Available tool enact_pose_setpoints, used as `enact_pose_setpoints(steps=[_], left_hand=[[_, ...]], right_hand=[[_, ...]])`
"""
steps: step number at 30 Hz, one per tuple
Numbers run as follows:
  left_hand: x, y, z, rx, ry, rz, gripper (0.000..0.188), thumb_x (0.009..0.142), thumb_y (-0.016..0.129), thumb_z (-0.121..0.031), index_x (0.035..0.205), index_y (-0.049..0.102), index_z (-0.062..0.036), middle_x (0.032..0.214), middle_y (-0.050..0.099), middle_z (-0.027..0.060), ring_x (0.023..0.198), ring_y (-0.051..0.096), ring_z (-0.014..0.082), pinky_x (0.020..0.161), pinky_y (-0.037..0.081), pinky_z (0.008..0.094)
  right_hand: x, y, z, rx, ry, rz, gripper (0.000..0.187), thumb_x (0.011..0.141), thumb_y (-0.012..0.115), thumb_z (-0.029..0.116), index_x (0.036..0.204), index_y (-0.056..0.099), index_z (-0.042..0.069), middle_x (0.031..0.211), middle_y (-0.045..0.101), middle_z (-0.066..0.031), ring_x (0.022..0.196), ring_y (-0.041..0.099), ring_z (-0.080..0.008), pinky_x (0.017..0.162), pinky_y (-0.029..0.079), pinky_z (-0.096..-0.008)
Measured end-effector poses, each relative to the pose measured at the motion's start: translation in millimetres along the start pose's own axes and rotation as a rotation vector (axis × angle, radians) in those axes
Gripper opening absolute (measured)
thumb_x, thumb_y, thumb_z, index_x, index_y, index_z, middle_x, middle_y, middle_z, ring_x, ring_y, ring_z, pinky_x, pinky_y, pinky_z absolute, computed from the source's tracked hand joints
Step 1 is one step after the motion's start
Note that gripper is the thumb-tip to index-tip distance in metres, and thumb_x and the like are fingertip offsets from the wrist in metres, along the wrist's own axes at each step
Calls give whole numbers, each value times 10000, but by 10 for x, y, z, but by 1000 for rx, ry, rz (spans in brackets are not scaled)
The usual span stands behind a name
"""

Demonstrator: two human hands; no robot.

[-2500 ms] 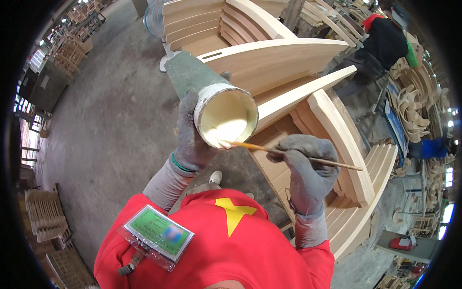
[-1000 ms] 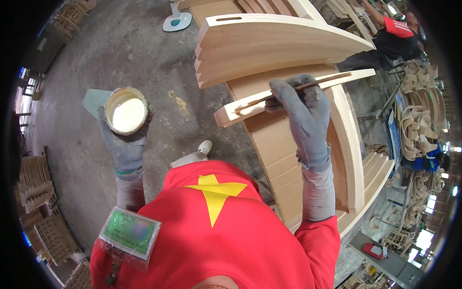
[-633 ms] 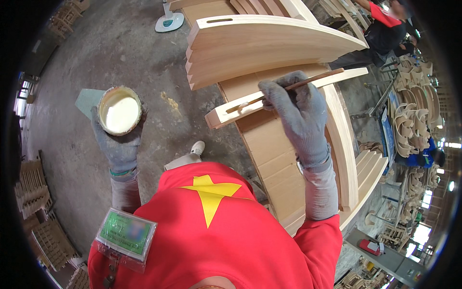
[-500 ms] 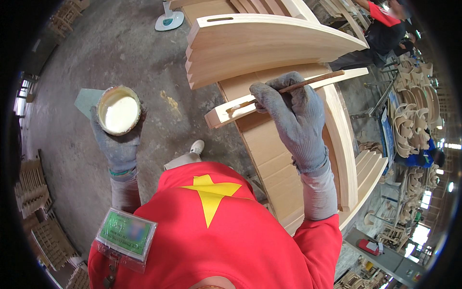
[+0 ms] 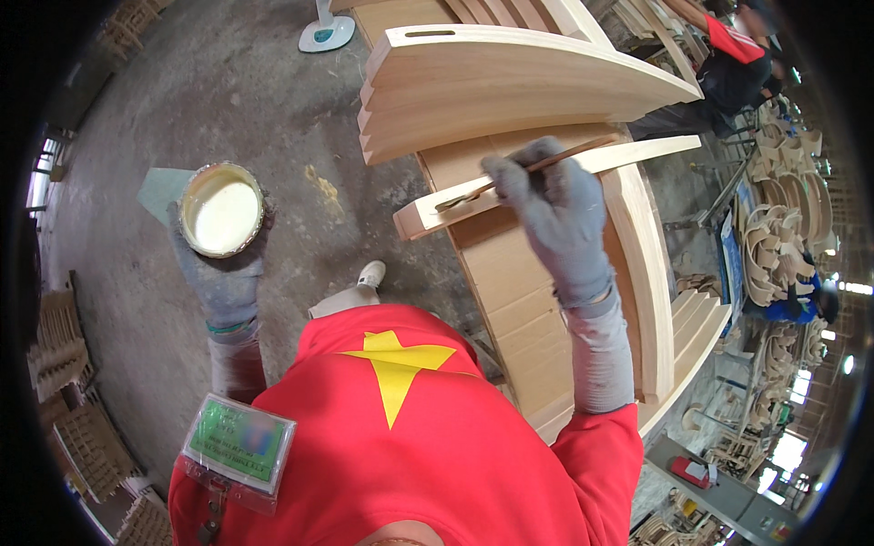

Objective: The person applies a white adhesive to the edges of wooden furniture components using a brush and a small container. They handle multiple wooden pieces, lifting and repositioning them on a workbench while working in a factory environment.

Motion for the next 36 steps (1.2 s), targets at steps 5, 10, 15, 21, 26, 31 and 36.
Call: enact_pose_setpoints(steps=[5,10,15,21,26,31,36], left_hand=[[-23,64,42,0,2,46,452,863,510,-259,1237,376,-43,1188,452,128,1039,494,274,860,471,443],[49,17,33,188,66,75,475,807,534,-146,1234,367,-22,1183,458,114,1060,486,229,866,477,403],[124,91,44,691,306,193,454,929,333,-358,1239,385,-31,1208,464,99,1096,479,208,892,449,382],[221,158,262,494,166,286,458,848,525,-173,1242,354,-12,1211,460,128,1092,486,222,900,451,362],[311,357,309,1119,463,498,716,741,680,-127,1309,248,-60,1246,424,117,1119,464,233,924,434,378],[334,650,458,1301,671,700,675,759,661,-201,1297,289,-33,1273,407,145,1126,467,260,923,430,391],[521,838,713,1015,358,774,640,803,555,-312,1313,285,-36,1303,353,194,1166,406,326,925,414,423]], right_hand=[[-52,218,321,-464,-177,126,200,786,669,186,763,567,15,582,564,-55,532,546,-113,485,411,-245],[-14,117,140,-24,-73,75,167,796,653,148,780,561,9,641,583,-70,556,544,-101,508,424,-239],[-14,159,209,-278,-107,125,177,788,663,158,794,561,13,611,570,-70,556,539,-95,515,427,-239],[-33,84,77,2,146,108,119,809,614,84,858,573,-17,747,621,-61,707,588,-108,659,472,-226],[-166,-256,97,104,198,-56,157,799,557,-33,952,567,-66,896,621,-126,835,600,-163,790,478,-263],[-380,-351,74,200,243,-318,148,786,566,-38,929,578,-74,867,626,-145,826,606,-186,771,492,-279],[-931,-752,-71,151,120,-735,127,849,534,41,928,573,-50,878,625,-149,777,623,-199,690,521,-293]])
Point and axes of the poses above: each hand's wrist, its own x-axis towards the middle knuckle, its own y-axis out of the palm, z = x × y, the point moved 7 cm from there along x, towards the middle knuckle
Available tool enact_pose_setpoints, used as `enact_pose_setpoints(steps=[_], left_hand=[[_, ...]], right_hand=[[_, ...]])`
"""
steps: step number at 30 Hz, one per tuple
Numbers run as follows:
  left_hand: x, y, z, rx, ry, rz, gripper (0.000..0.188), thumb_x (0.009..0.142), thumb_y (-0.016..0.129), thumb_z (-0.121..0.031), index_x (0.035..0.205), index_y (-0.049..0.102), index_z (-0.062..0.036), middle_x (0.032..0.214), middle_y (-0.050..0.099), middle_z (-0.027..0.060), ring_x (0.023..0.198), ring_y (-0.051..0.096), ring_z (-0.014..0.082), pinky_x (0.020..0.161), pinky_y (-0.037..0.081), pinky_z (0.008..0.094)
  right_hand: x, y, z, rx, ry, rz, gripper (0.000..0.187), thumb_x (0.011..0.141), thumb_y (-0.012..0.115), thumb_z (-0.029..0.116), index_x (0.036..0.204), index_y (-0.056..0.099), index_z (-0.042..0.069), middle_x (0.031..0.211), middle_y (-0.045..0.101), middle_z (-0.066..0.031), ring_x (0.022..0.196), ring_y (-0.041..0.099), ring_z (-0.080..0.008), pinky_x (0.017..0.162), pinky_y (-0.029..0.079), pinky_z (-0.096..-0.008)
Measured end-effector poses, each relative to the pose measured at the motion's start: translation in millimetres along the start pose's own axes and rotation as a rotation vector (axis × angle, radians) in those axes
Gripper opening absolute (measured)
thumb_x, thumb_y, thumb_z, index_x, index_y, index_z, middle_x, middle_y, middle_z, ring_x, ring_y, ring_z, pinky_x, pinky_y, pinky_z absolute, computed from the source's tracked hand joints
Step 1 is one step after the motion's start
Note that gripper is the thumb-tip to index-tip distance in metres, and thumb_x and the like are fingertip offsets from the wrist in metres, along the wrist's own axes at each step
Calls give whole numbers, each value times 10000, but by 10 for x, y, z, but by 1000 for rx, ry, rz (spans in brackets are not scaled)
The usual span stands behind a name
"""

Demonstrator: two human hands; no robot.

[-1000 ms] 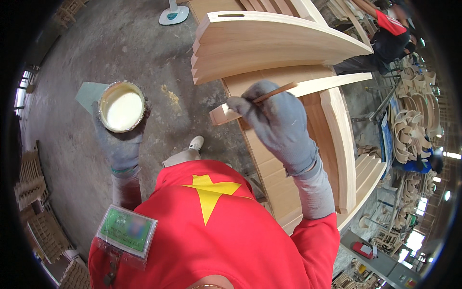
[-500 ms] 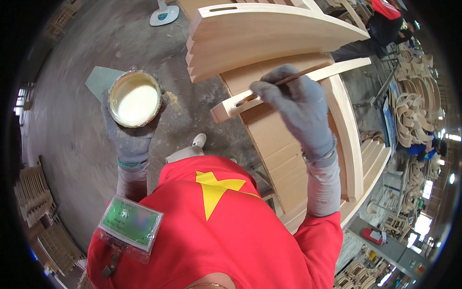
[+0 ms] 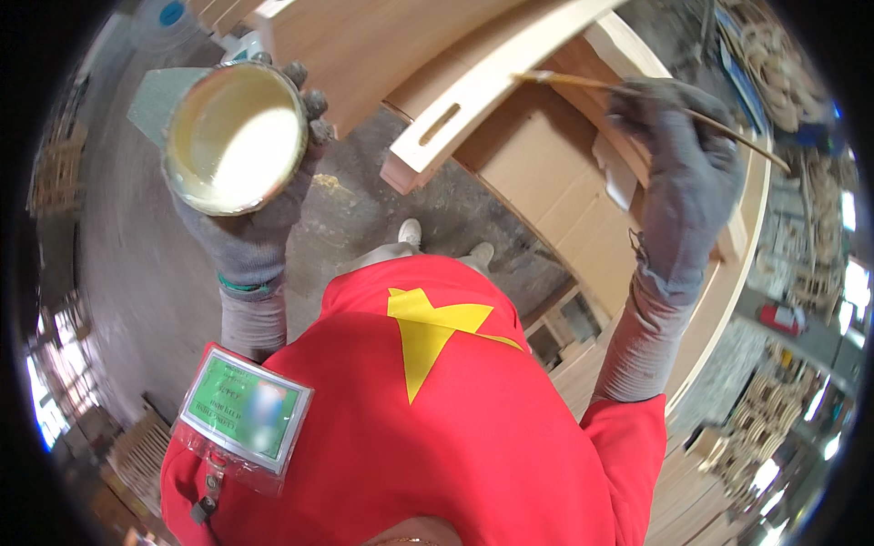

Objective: The person applies a white adhesive to the edges of wooden furniture components using a brush and a small container. They handle multiple wooden pieces, lifting and repositioning them on a workbench while working in a factory environment.

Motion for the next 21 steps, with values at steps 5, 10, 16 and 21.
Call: enact_pose_setpoints(steps=[5,10,16,21], left_hand=[[124,489,-7,-683,-353,132,639,846,449,-423,1329,280,-40,1333,299,243,1206,344,392,926,398,455],[-79,1162,-170,-1268,-651,489,619,877,385,-455,1331,288,-46,1346,276,260,1230,309,413,903,411,437],[-516,1857,-817,-1172,-954,471,578,884,342,-427,1298,332,-25,1236,444,203,1105,480,343,878,452,450],[-1308,2843,-1068,-1306,-1182,760,551,903,322,-442,1262,397,-31,1194,505,136,1085,512,259,915,435,396]], right_hand=[[-639,-727,-183,296,67,-415,165,869,516,62,983,562,-49,906,618,-173,796,626,-241,698,547,-329],[-1326,-962,-23,364,-14,-551,148,880,499,70,973,552,-33,918,611,-183,799,623,-264,681,547,-345],[-1835,-1311,866,196,-117,-617,211,911,456,185,952,517,-13,918,577,-180,755,620,-281,647,545,-362],[-2142,-1678,1317,-80,-135,-407,188,709,636,-41,863,534,-6,854,606,-183,757,618,-240,672,521,-344]])
Point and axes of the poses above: each hand's wrist, its own x-axis towards the middle knuckle, its own y-axis out of the palm, z = x × y, the point moved 7 cm from there along x, towards the middle knuckle
